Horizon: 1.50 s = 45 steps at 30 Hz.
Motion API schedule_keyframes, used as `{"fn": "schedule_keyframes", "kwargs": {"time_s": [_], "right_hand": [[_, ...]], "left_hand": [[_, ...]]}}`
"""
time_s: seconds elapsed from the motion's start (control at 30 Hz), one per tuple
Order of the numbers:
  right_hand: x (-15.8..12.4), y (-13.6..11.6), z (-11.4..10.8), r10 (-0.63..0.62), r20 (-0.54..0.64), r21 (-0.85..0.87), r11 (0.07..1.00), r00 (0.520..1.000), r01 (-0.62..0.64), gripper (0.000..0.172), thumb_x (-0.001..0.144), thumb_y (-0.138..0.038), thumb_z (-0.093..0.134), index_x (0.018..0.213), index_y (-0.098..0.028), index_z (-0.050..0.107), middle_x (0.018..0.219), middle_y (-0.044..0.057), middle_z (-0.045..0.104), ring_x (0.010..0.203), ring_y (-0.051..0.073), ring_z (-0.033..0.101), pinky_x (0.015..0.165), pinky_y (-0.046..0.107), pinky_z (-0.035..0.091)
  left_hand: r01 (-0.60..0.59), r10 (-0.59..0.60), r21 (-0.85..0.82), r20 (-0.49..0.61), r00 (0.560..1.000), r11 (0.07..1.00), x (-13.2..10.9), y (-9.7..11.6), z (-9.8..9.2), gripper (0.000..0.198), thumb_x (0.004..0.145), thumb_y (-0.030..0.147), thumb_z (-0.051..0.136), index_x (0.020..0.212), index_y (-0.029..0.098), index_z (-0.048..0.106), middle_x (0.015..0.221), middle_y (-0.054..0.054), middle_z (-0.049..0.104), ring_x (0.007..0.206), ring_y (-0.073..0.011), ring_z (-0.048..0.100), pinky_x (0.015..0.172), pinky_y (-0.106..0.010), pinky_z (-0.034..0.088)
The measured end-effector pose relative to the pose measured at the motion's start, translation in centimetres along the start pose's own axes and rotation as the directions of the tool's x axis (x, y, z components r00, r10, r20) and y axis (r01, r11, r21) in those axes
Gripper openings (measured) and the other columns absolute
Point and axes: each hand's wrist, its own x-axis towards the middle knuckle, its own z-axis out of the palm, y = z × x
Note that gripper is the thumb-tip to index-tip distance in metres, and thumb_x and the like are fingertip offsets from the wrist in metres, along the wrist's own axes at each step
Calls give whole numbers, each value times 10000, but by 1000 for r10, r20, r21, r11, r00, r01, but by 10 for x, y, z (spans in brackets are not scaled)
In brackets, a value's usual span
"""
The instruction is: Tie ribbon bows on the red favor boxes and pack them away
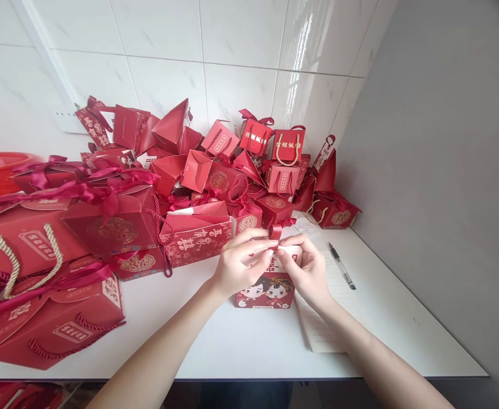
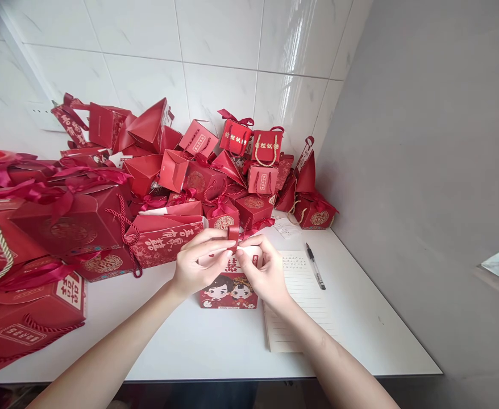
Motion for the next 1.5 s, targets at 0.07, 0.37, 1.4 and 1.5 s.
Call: {"fn": "schedule_keyframes", "kwargs": {"time_s": [0.07,0.37,1.4,1.5], "right_hand": [[0,0,0,-6,-3,-4,1000,1000,6,156,813,-347,589,784,-208,525,548,-56,406,460,89,345,414,227,253],[-1,-1,-1,14,27,18,1000,1000,-14,153,807,-342,583,800,-204,515,528,-77,370,407,61,235,381,218,206],[0,-3,1,-40,-3,-37,999,999,40,142,808,-335,582,784,-206,528,600,-38,492,429,70,339,381,217,258],[0,-3,1,-42,-11,-37,998,999,41,129,806,-321,586,782,-205,534,601,-39,485,440,74,348,388,219,259]], "left_hand": [[1,-1,1,3,1000,1000,0,0,0,195,779,64,570,921,160,662,916,-53,635,821,-124,637,651,-210,572],[-6,6,-28,26,1000,1000,2,0,-1,152,772,65,591,891,139,651,857,-55,632,794,-128,632,652,-226,563],[19,-19,-11,25,1000,1000,3,3,-2,149,756,70,579,863,166,620,762,-28,629,702,-111,606,594,-209,542],[20,-20,1,28,999,1000,3,3,-2,147,756,67,579,858,164,619,763,-28,631,709,-112,608,619,-216,545]]}}
